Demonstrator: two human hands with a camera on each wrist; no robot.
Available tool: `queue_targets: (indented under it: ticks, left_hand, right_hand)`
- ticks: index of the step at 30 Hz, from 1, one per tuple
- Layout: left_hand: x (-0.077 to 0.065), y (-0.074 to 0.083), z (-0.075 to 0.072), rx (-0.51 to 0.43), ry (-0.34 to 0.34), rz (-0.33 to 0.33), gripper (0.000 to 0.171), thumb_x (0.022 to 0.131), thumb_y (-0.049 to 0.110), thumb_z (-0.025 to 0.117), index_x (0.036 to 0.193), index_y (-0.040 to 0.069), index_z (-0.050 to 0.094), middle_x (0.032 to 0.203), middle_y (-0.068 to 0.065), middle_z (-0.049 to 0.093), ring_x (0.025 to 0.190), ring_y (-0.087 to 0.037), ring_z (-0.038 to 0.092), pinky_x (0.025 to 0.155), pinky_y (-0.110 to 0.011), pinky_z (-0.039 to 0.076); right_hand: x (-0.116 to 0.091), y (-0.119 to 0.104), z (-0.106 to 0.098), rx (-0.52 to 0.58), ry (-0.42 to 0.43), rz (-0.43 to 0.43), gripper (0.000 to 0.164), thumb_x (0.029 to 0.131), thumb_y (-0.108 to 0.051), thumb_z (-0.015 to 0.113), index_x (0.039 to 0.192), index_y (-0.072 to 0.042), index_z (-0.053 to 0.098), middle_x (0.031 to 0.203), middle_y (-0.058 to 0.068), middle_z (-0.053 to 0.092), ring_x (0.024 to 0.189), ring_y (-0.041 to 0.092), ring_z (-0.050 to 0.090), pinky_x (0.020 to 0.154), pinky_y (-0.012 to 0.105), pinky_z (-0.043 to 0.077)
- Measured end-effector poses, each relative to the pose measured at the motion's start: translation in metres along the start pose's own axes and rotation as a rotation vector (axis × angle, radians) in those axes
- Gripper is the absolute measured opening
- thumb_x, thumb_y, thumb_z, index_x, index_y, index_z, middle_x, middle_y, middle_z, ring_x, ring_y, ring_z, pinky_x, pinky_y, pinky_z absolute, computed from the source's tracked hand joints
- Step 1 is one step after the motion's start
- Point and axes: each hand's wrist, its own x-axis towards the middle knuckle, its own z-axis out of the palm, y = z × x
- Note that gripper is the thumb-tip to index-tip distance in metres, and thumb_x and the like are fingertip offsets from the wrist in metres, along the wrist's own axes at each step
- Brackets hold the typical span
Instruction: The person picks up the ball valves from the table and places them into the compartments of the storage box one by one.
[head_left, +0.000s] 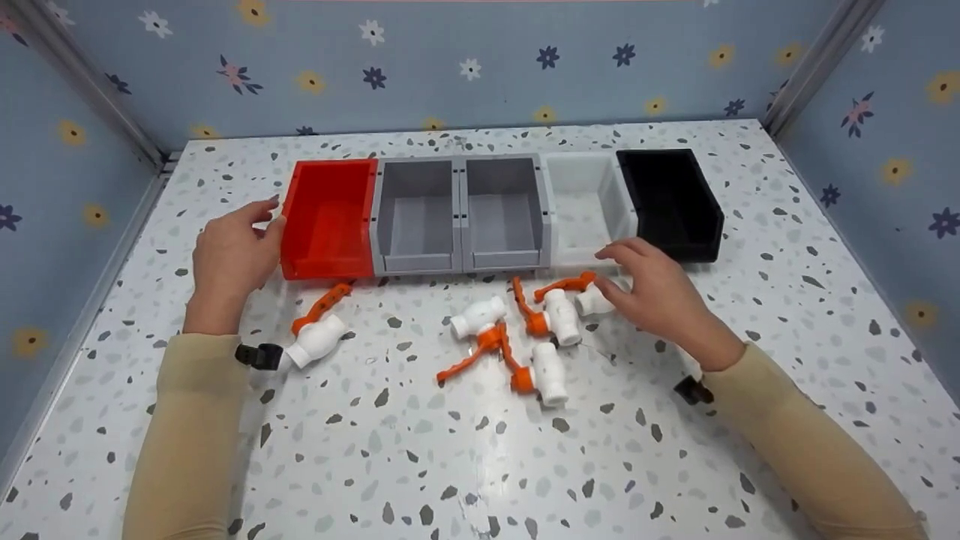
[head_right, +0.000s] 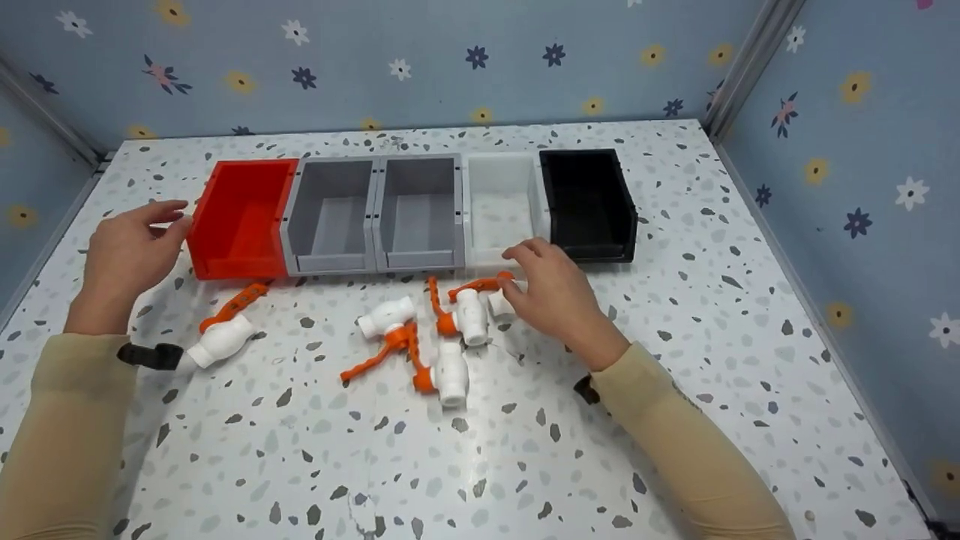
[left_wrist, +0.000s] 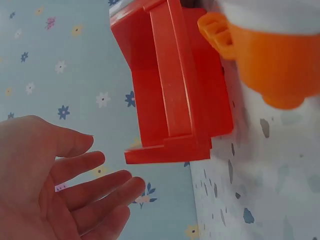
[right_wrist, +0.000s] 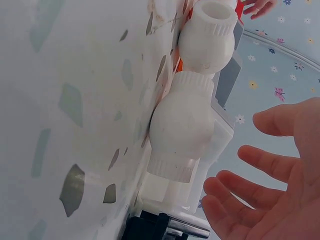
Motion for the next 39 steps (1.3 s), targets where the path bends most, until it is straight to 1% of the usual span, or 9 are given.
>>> queue_targets:
  ticks: [3,6,12,15,22,27,29,34,39]
  left_hand:
    - [0.002,-0.006,0.002,-0.003,-0.048,-0.012,0.054,0.104,0.040,0.044,0.151,0.014,0.045,0.138,-0.021,0.055,0.110,-0.040,0.056,0.079,-0.048,0.056]
    - [0.003,-0.011,0.003,0.001,-0.081,-0.012,0.053,0.104,0.038,0.046,0.150,0.013,0.046,0.133,-0.023,0.057,0.108,-0.040,0.056,0.078,-0.048,0.056]
    - [0.003,-0.016,0.004,-0.017,-0.105,-0.020,0.052,0.104,0.038,0.049,0.151,0.015,0.046,0.124,-0.021,0.059,0.094,-0.034,0.059,0.071,-0.038,0.055]
    - [0.004,-0.016,0.004,-0.021,-0.119,-0.023,0.053,0.104,0.038,0.050,0.152,0.018,0.043,0.123,-0.021,0.059,0.093,-0.033,0.060,0.068,-0.034,0.053]
    - [0.006,-0.015,0.002,-0.053,-0.168,-0.050,0.054,0.103,0.038,0.053,0.152,0.022,0.038,0.127,-0.022,0.060,0.093,-0.031,0.061,0.066,-0.027,0.052]
    - [0.007,-0.015,0.000,-0.090,-0.204,-0.080,0.055,0.103,0.038,0.054,0.152,0.023,0.036,0.124,-0.021,0.061,0.094,-0.031,0.061,0.066,-0.027,0.053]
    - [0.007,-0.015,0.000,-0.084,-0.210,-0.082,0.055,0.103,0.038,0.054,0.152,0.023,0.036,0.122,-0.021,0.061,0.094,-0.031,0.061,0.066,-0.027,0.052]
    - [0.005,-0.015,0.000,-0.046,-0.196,-0.059,0.054,0.103,0.038,0.054,0.152,0.021,0.037,0.117,-0.021,0.064,0.089,-0.028,0.060,0.065,-0.030,0.051]
    - [0.005,-0.015,0.000,-0.058,-0.186,-0.055,0.054,0.102,0.037,0.055,0.151,0.019,0.038,0.127,-0.022,0.060,0.089,-0.029,0.059,0.066,-0.030,0.051]
  right_hand:
    - [-0.001,0.001,0.000,0.003,-0.010,0.007,0.035,0.094,-0.024,0.068,0.123,-0.004,0.065,0.125,0.011,0.060,0.102,0.030,0.060,0.087,0.047,0.050]
    - [-0.001,0.002,0.001,0.004,-0.020,0.015,0.037,0.094,-0.025,0.069,0.124,-0.004,0.064,0.126,0.011,0.059,0.103,0.033,0.060,0.087,0.048,0.050]
    - [-0.002,0.005,0.003,0.002,-0.046,0.023,0.039,0.093,-0.025,0.070,0.126,-0.005,0.063,0.125,0.012,0.059,0.104,0.032,0.060,0.088,0.049,0.050]
    - [-0.002,0.005,0.005,-0.006,-0.072,0.027,0.039,0.093,-0.025,0.069,0.126,-0.005,0.063,0.125,0.012,0.059,0.107,0.032,0.058,0.090,0.049,0.049]
    - [-0.001,0.005,0.009,-0.029,-0.136,0.033,0.039,0.093,-0.028,0.070,0.125,-0.007,0.065,0.125,0.012,0.061,0.116,0.033,0.056,0.098,0.050,0.046]
    - [0.000,0.005,0.012,-0.017,-0.187,0.019,0.044,0.092,-0.027,0.072,0.130,-0.007,0.064,0.127,0.014,0.060,0.116,0.033,0.056,0.096,0.051,0.047]
    - [-0.001,0.005,0.013,-0.016,-0.209,0.017,0.045,0.091,-0.027,0.073,0.131,-0.009,0.063,0.128,0.013,0.060,0.115,0.033,0.056,0.095,0.051,0.047]
    - [-0.001,0.007,0.013,-0.028,-0.247,0.019,0.045,0.090,-0.030,0.075,0.130,-0.011,0.064,0.124,0.009,0.061,0.113,0.029,0.057,0.097,0.048,0.046]
    - [0.002,0.006,0.012,-0.031,-0.283,0.020,0.044,0.089,-0.030,0.076,0.128,-0.012,0.065,0.126,0.010,0.060,0.115,0.029,0.056,0.098,0.049,0.046]
